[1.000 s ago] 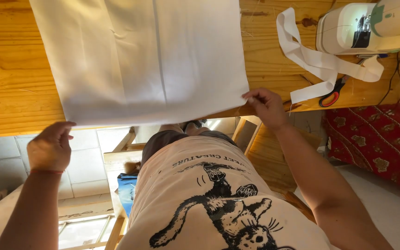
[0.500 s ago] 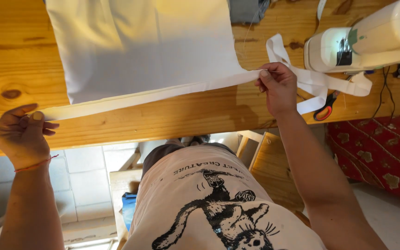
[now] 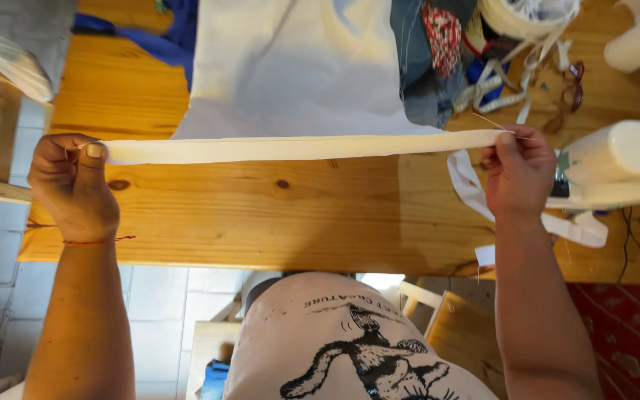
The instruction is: The person cuts a large piece of white fabric on a wooden table using scissors, following a pattern. They then fold the cut fabric piece and smooth it out on the table.
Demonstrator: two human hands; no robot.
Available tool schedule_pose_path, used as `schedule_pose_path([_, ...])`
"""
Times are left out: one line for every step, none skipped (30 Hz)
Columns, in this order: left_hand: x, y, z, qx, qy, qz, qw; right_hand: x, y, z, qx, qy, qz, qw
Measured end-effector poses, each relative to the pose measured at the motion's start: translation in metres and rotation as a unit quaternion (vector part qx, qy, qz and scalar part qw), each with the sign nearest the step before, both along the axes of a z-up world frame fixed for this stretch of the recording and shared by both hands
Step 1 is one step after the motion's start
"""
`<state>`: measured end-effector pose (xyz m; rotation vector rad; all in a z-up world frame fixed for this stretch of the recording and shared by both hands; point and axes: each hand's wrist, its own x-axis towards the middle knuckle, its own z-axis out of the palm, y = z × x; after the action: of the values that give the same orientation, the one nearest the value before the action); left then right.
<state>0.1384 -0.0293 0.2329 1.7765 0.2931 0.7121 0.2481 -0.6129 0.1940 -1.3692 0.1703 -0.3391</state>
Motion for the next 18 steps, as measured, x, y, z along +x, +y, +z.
schedule_pose_path([0.0, -0.009, 0.02, 0.033, -0.02, -0.01, 0.999, 0.001, 0.0, 0.013, -0.018, -0.019, -0.012, 1.0])
schedule_pose_path([0.005, -0.014, 0.034, 0.034, -0.031, -0.007, 0.999, 0.003, 0.002, 0.026, -0.017, -0.03, -0.01, 0.999])
schedule_pose_path([0.009, -0.019, 0.048, 0.071, -0.112, -0.037, 0.99, 0.004, 0.005, 0.039, -0.063, -0.11, -0.001, 0.992])
schedule_pose_path([0.014, -0.024, 0.062, 0.108, -0.194, -0.067, 0.973, 0.005, 0.006, 0.052, -0.108, -0.189, 0.005, 0.976])
schedule_pose_path([0.016, -0.026, 0.069, 0.11, -0.205, -0.063, 0.97, 0.006, 0.009, 0.064, -0.107, -0.201, 0.006, 0.974])
schedule_pose_path([0.018, -0.028, 0.075, 0.1, -0.219, -0.011, 0.971, 0.006, 0.012, 0.075, -0.086, -0.238, 0.005, 0.968])
schedule_pose_path([0.02, -0.029, 0.082, 0.089, -0.232, 0.041, 0.968, 0.006, 0.015, 0.086, -0.064, -0.273, 0.004, 0.96])
schedule_pose_path([0.022, -0.033, 0.095, 0.09, -0.242, 0.043, 0.965, 0.005, 0.015, 0.097, -0.063, -0.283, 0.005, 0.957])
schedule_pose_path([0.024, -0.036, 0.109, 0.099, -0.288, 0.061, 0.951, 0.004, 0.016, 0.107, -0.103, -0.301, -0.055, 0.946])
schedule_pose_path([0.026, -0.04, 0.121, 0.107, -0.331, 0.078, 0.934, 0.001, 0.015, 0.116, -0.143, -0.315, -0.116, 0.931])
schedule_pose_path([0.02, -0.036, 0.127, 0.107, -0.339, 0.079, 0.931, -0.003, 0.013, 0.124, -0.141, -0.323, -0.117, 0.929])
schedule_pose_path([0.015, -0.032, 0.132, 0.11, -0.348, 0.096, 0.926, -0.008, 0.01, 0.132, -0.149, -0.297, -0.16, 0.929])
schedule_pose_path([0.01, -0.027, 0.135, 0.111, -0.357, 0.113, 0.921, -0.013, 0.007, 0.139, -0.155, -0.272, -0.204, 0.928])
schedule_pose_path([-0.004, -0.029, 0.138, 0.111, -0.36, 0.113, 0.919, -0.029, 0.012, 0.152, -0.154, -0.275, -0.205, 0.927])
schedule_pose_path([-0.017, -0.031, 0.14, 0.112, -0.328, 0.121, 0.93, -0.044, 0.016, 0.164, -0.155, -0.202, -0.234, 0.938])
schedule_pose_path([-0.032, -0.033, 0.139, 0.112, -0.291, 0.128, 0.942, -0.062, 0.021, 0.173, -0.157, -0.124, -0.263, 0.944])
schedule_pose_path([-0.035, -0.032, 0.135, 0.11, -0.289, 0.126, 0.942, -0.056, 0.01, 0.159, -0.158, -0.122, -0.264, 0.943])
schedule_pose_path([-0.041, -0.033, 0.129, 0.16, -0.239, 0.126, 0.95, -0.056, -0.001, 0.142, -0.181, -0.083, -0.23, 0.953])
